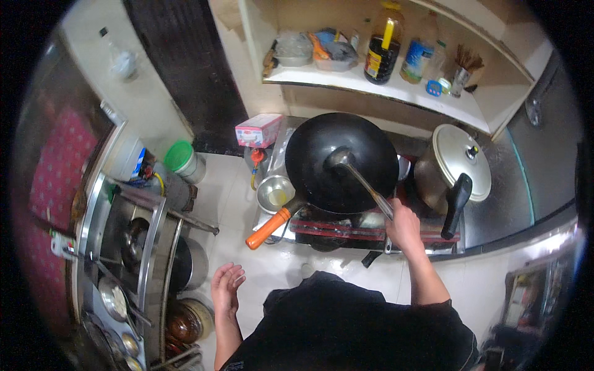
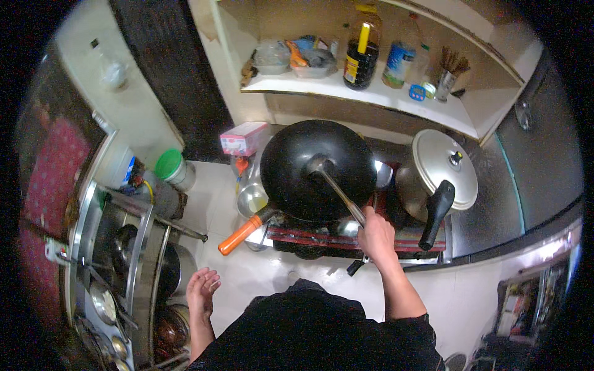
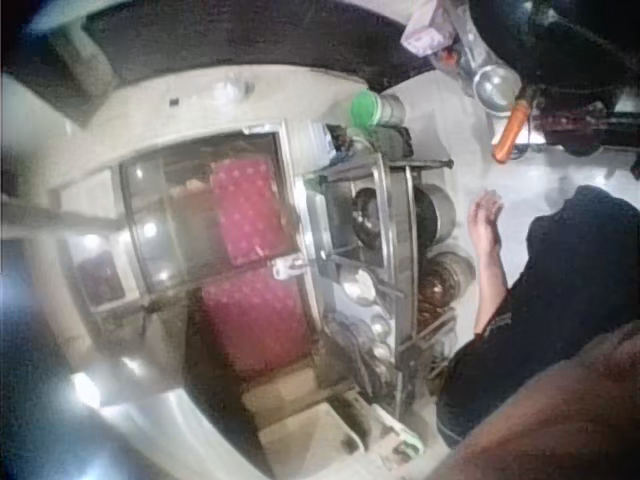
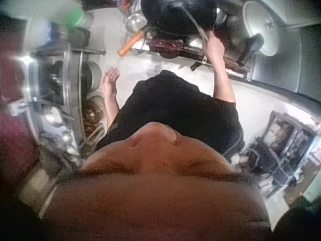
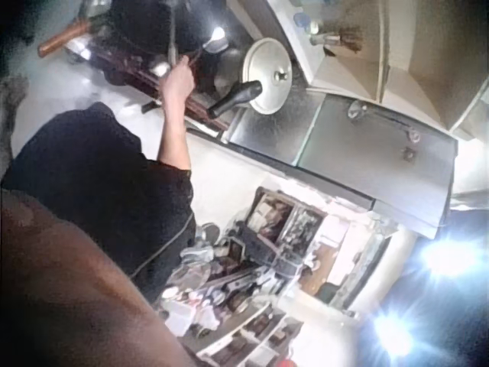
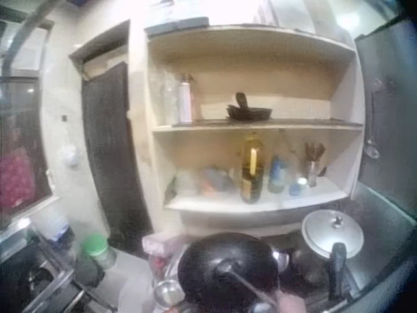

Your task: The person cooks a beaten egg in a small frying pan on a gas stove, using a wooden spatula to fold and flip the egg. After removing the cooked egg, the person places a wok on the burner, adds oil, and prepares to cook further.

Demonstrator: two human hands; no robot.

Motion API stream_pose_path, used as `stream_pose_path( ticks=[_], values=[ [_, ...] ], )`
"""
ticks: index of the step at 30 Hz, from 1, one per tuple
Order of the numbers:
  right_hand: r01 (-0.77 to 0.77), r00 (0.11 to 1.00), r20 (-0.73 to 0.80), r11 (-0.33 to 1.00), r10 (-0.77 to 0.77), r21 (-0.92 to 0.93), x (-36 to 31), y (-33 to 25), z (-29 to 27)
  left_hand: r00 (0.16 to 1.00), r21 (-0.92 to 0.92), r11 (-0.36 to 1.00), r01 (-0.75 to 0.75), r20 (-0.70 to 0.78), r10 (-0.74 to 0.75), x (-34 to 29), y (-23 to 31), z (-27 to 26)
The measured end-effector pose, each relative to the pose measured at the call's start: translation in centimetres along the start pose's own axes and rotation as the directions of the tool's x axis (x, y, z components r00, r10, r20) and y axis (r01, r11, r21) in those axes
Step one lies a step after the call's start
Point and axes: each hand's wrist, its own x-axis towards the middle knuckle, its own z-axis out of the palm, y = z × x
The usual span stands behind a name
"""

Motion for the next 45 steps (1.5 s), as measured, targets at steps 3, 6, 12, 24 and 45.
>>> stream_pose_path(
  ticks=[3,6,12,24,45],
  values=[
    [0.013,0.996,-0.086,0.998,-0.009,0.054,0.6,-1.1,-0.8,0.994,0.114,0.993,0.021,0.102,-0.033,4.3,2.9,1.9],
    [-0.048,0.995,-0.068,0.928,0.078,0.369,0.1,-1.2,-1.8,0.913,0.152,0.985,0.079,0.385,-0.133,7.7,5.0,4.5],
    [-0.042,0.983,-0.048,0.466,0.179,0.884,-7.1,-4.1,-0.7,0.326,0.394,0.742,0.543,0.715,-0.618,14.1,5.8,9.3],
    [-0.138,0.879,0.096,0.055,0.466,0.989,-11.8,-9.8,5.8,0.239,0.665,0.652,0.363,0.61,-0.755,14.5,5.6,11.7],
    [-0.153,0.973,0.178,0.168,-0.144,0.974,-5.5,-21.8,2.8,0.647,-0.722,0.469,0.509,0.68,0.345,8.8,16.5,-13.1]
  ],
)
